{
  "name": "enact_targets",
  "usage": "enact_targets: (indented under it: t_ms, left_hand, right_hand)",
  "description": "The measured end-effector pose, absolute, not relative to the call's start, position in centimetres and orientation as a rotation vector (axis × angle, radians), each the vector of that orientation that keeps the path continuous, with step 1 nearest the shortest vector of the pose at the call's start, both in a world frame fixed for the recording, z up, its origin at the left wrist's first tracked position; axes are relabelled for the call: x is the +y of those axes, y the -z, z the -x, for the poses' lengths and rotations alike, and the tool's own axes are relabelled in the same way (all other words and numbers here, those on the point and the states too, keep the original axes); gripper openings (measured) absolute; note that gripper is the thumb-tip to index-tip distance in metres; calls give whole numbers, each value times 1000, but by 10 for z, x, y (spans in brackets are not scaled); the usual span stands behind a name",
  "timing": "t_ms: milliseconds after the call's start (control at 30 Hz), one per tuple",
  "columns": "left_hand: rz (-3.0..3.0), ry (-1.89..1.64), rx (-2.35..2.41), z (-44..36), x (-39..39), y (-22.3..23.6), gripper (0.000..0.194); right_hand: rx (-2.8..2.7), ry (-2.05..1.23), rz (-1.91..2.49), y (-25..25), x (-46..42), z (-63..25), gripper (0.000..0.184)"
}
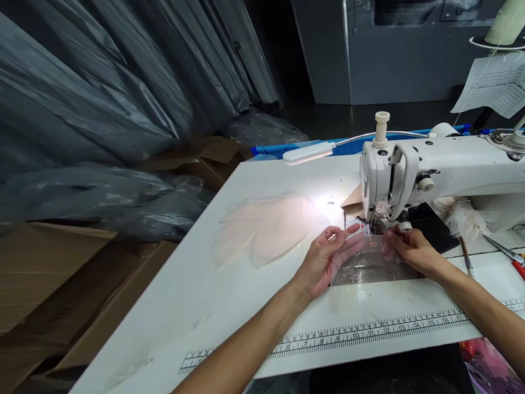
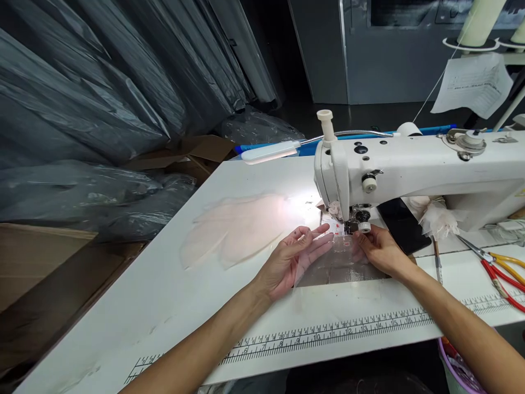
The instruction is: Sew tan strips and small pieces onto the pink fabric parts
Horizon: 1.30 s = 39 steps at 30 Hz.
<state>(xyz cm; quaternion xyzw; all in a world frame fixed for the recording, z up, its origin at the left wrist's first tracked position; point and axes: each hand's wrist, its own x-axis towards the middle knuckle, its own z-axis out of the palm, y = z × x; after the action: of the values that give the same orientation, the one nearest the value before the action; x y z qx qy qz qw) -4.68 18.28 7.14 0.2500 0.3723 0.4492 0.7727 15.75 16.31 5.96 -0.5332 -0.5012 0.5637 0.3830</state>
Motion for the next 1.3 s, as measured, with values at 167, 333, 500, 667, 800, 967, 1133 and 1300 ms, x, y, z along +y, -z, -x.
enact_targets:
  t_ms: [167,333,500,667,800,967,1133,1300]
  left_hand:
    - [-526,-974,814,46,183,-70,45]
    - [-548,-987,843,47,183,-70,42]
    - [-610,-1005,843,45,183,-70,43]
    - [-833,-1034,917,46,185,-64,42]
    - [-1469,-1137,1091,51,188,-59,19]
    - [-2371,-1300,859,43,165,-68,11]
    - [-2583,-1143,382,25,125,-96,10]
    - [-2359,-709,307,40,123,-115,43]
  right_hand:
    - [-1255,-1397,1367,-57,163,-155,52]
    - [-1333,-1297,1397,-53,161,-156,41]
    - [-1577,-977,1483,-52,160,-161,22]
    - [-1712,-730,1628,-53,160,-162,16]
    - [-1792,-289,1770,-62,158,-165,20]
    - [-1739,-900,1675,-76,146,-163,48]
    - [-1567,-1685,1207,-80,126,-145,18]
    - [-1790,-2285,862,-99,101,-139,12]
